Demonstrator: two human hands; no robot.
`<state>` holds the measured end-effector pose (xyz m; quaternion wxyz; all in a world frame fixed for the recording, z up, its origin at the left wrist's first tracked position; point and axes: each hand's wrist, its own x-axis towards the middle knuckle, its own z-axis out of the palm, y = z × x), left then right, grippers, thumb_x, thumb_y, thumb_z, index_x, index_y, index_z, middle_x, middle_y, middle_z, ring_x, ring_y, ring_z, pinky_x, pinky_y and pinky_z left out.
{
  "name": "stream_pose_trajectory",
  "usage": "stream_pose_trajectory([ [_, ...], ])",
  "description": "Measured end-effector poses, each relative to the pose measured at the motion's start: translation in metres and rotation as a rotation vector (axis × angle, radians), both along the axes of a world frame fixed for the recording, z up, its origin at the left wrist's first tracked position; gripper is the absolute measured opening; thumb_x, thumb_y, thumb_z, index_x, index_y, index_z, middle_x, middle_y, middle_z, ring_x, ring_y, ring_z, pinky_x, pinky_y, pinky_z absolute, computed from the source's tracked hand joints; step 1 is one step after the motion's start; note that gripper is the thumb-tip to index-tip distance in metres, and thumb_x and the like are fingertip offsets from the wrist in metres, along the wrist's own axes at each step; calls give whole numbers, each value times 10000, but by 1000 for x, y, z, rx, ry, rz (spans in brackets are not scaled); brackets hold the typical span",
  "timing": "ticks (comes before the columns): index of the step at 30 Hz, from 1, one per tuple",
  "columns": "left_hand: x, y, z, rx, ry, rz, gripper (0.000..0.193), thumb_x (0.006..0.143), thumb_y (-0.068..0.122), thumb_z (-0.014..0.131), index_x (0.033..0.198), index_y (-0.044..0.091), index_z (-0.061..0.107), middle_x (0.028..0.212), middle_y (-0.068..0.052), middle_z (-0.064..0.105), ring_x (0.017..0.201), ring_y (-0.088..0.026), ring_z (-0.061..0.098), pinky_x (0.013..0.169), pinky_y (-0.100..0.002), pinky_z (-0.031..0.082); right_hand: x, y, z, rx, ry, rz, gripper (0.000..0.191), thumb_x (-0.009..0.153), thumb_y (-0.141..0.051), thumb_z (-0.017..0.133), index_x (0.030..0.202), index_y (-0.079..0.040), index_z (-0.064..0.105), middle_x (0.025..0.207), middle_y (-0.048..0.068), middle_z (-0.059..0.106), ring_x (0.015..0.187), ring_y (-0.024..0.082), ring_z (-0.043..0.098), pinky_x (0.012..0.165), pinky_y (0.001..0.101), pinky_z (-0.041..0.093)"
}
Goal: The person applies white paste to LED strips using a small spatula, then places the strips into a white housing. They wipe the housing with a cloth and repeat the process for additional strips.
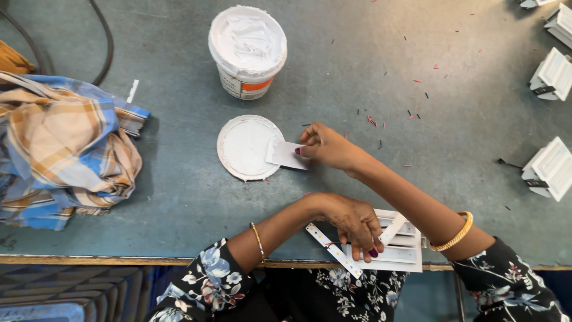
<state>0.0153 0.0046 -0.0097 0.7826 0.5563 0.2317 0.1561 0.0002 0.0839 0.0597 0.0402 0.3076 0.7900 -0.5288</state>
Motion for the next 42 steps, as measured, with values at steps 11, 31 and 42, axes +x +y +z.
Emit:
stream_pose_trajectory([
  [11,-15,-13,8,5,-62,17,394,908,193,708,1249,-2,673,996,-76,786,802,-112,758,521,-204,492,179,15,74,551,-110,2,318,900,-10,607,1168,-123,735,1218,50,743,987,201,731,811,330,599],
  [31,-81,-25,61,141,330,222,352,868,310,738,1072,25,770,854,-63,802,663,-117,764,484,-231,496,273,10,31,-32,-82,-232,249,931,-135,648,1076,7,792,1011,48,699,979,143,661,927,319,523],
  [42,-61,-16,60,709,265,649,275,805,220,789,1026,58,783,1020,-110,757,852,-184,730,783,-329,590,279,23,25,-109,-103,-151,312,947,-206,625,966,50,802,918,44,724,911,135,619,914,316,492],
])
